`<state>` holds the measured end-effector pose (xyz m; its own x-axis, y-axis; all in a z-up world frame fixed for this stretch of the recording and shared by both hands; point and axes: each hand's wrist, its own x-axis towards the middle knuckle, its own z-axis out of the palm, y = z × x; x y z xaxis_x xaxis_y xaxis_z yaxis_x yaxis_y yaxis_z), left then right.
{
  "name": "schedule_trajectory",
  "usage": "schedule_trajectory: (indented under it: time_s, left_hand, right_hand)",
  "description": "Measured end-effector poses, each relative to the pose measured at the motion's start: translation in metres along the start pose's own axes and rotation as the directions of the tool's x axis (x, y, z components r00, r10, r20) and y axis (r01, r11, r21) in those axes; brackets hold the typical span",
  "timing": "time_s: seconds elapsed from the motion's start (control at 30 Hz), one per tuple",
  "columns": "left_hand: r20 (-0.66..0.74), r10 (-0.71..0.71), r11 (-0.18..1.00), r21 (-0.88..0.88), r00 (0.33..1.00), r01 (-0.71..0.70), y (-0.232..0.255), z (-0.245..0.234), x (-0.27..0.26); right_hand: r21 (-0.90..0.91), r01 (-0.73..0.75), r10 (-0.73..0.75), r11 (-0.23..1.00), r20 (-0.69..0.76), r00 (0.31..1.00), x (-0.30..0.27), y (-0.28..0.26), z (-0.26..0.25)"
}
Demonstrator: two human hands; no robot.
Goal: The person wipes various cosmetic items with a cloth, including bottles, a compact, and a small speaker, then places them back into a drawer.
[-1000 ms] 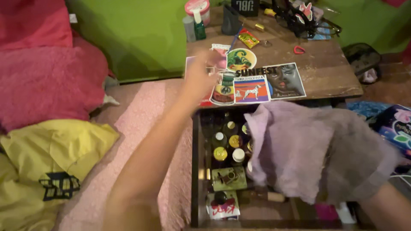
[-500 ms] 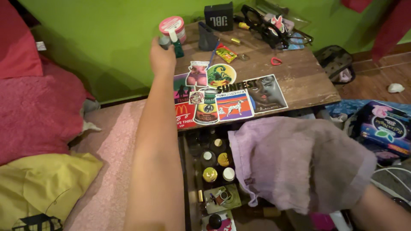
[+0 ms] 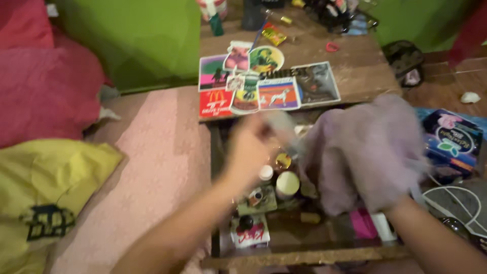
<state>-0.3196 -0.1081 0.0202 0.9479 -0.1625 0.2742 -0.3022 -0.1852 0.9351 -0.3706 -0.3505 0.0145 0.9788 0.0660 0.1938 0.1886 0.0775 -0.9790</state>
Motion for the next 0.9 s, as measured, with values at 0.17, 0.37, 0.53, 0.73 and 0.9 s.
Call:
schedule_trajectory:
  time_s: [0.17, 0.37, 0.53, 0.73, 0.9]
  left_hand:
    - [0.143, -0.085, 0.965, -0.235, 0.986, 0.117, -0.017, 0.038, -0.049]
    - [0.292, -0.097, 0.979, -0.146, 0.952, 0.144, -0.020, 0.025, -0.046]
    - [0.331, 0.220, 0.974, -0.026, 0.918, -0.225, -0.034, 0.020, -0.049]
    - [0.268, -0.044, 0.741, -0.637, 0.962, 0.212, -0.044, 0.032, -0.043]
    - [0.169, 0.013, 0.796, -0.598, 0.986, 0.092, -0.044, 0.028, -0.035]
  right_hand:
    - [-0.556, 0.296, -0.253, 0.777, 0.155, 0.955, -0.013, 0.013, 0.030]
    - [-0.666, 0.569, -0.417, 0.482, 0.397, 0.818, -0.028, 0.008, 0.021]
    - [-0.682, 0.503, -0.269, 0.531, 0.427, 0.863, -0.024, 0.001, 0.037]
    - [-0.607, 0.392, -0.251, 0.691, 0.308, 0.918, -0.021, -0.001, 0.023]
    - [-0.595, 0.224, -0.223, 0.771, 0.077, 0.972, -0.019, 0.020, 0.010]
